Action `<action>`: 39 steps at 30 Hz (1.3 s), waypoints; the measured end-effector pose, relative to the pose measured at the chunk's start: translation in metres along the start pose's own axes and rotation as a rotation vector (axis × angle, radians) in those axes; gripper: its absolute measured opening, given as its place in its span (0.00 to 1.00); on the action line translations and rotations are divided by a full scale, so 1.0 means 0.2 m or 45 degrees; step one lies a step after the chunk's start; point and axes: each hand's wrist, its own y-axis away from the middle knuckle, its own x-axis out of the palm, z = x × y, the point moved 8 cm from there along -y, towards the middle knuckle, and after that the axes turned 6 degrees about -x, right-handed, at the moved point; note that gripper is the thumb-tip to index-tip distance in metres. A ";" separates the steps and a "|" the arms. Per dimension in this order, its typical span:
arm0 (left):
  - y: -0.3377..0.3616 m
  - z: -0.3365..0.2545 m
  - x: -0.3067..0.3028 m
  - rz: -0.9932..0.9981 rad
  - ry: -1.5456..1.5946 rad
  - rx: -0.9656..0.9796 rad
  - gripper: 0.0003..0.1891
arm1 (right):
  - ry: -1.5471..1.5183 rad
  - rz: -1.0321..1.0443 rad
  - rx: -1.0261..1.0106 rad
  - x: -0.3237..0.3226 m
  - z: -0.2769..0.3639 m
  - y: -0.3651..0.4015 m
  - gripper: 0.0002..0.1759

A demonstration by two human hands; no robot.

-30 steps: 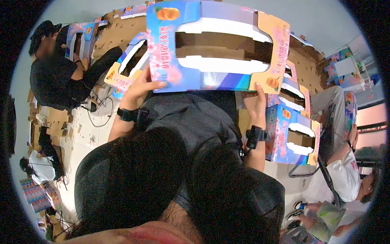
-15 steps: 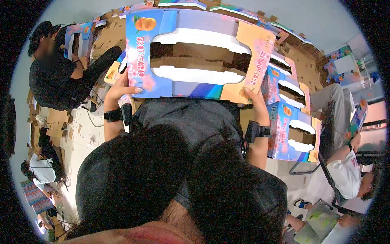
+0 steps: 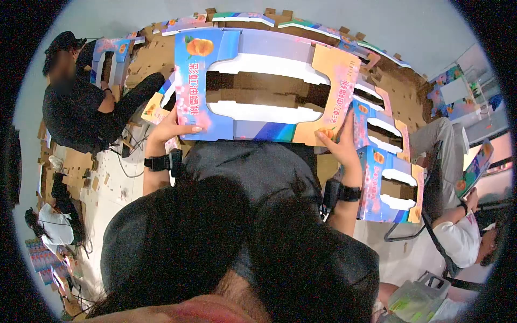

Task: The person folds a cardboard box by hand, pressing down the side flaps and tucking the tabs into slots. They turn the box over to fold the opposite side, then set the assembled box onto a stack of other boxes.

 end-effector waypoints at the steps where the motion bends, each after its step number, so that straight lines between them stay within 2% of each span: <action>1: 0.00 -0.02 0.02 0.006 -0.018 0.063 0.49 | 0.189 -0.015 -0.061 -0.02 0.09 -0.03 0.45; 3: -0.01 -0.05 0.04 -0.061 0.001 0.084 0.51 | 0.571 -0.043 -0.164 -0.08 0.36 -0.11 0.48; 6: -0.04 -0.12 0.10 -0.092 -0.021 0.111 0.52 | 0.381 0.346 -0.263 0.08 0.58 -0.23 0.50; 9: -0.10 -0.11 0.14 -0.102 0.013 0.124 0.50 | 0.329 0.681 -0.579 0.37 0.83 -0.20 0.51; 10: -0.10 -0.10 0.16 -0.092 0.084 0.100 0.49 | 0.334 0.756 -0.633 0.46 0.87 -0.19 0.55; 12: -0.11 -0.10 0.21 -0.069 0.222 0.058 0.48 | 0.380 0.789 -0.668 0.62 0.87 -0.19 0.61; 15: -0.13 -0.04 0.21 -0.087 0.243 0.004 0.45 | 0.487 0.821 -0.720 0.83 0.82 -0.18 0.63; 18: -0.11 -0.03 0.22 -0.087 0.287 -0.061 0.45 | 0.537 0.728 -0.778 0.91 0.82 -0.18 0.63; 25: -0.10 -0.05 0.22 -0.088 0.246 -0.066 0.44 | 0.449 0.737 -0.832 0.94 0.82 -0.24 0.60; 28: -0.09 -0.06 0.20 -0.112 0.012 0.056 0.46 | 0.429 0.691 -0.962 0.90 0.84 -0.24 0.60; 31: -0.11 0.02 0.19 -0.061 -0.037 0.133 0.46 | 0.497 0.688 -0.949 0.78 0.83 -0.29 0.60; 33: -0.12 0.01 0.19 -0.012 -0.027 0.099 0.43 | 0.585 0.624 -0.942 0.67 0.78 -0.34 0.61; 36: -0.11 -0.05 0.23 0.010 -0.144 0.084 0.38 | 0.769 0.526 -0.925 0.50 0.64 -0.40 0.60; 39: -0.10 -0.04 0.21 -0.022 -0.127 0.041 0.37 | 0.983 0.576 -0.783 0.32 0.46 -0.48 0.64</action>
